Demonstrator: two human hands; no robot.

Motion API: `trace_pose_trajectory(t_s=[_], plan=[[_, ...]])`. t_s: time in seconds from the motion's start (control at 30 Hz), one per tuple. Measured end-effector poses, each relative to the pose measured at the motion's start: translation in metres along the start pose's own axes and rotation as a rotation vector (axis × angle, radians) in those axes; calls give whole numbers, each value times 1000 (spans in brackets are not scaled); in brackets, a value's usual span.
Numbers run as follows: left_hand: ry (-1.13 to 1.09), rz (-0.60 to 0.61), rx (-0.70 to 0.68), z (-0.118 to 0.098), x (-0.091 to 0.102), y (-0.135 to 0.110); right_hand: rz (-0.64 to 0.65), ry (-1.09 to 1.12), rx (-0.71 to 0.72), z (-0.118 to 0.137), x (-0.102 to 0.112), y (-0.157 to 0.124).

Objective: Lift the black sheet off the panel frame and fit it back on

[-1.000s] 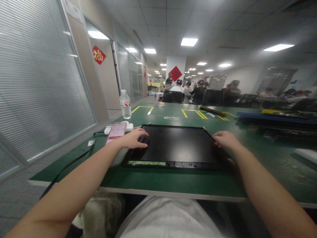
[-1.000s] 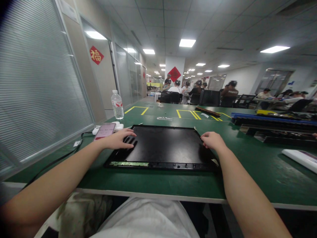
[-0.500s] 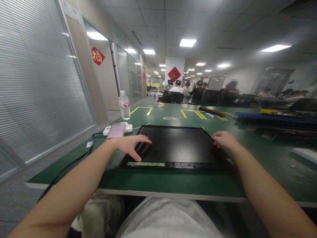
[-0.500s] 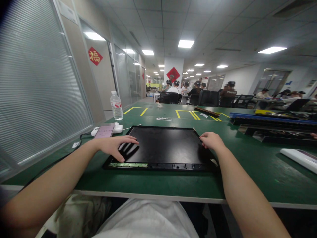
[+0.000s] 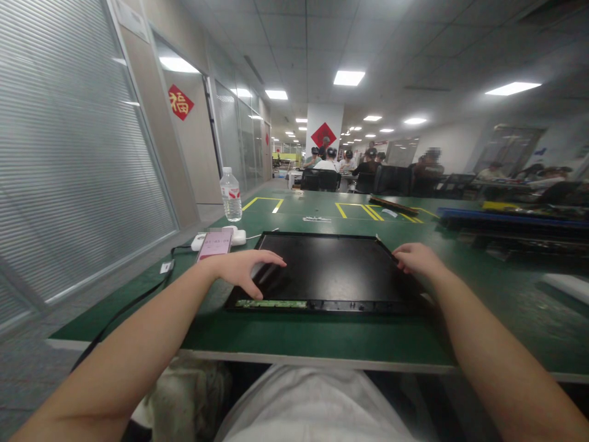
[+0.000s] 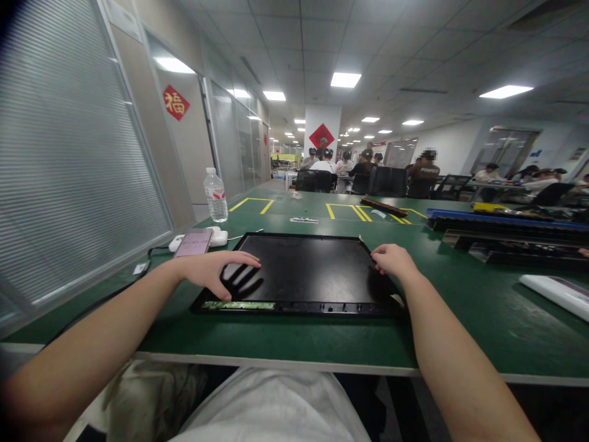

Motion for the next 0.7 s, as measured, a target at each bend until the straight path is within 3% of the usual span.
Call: trace_pose_trajectory(t_s=[0.57,0.7], plan=[[102,23,-80,-6,-3,0,3,0,-10,-1,-1,1],[192,29,7,4,-2,-1,8,-2,-10,0,-1,0]])
Point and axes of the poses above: each hand's wrist, its own y-axis towards the middle knuckle, its own x-axis out of the back of the hand, z = x × y, the point moved 10 cm from there along y, towards the middle knuckle, and after that the axes turned 1 degree about -x, right-handed, at the moved point
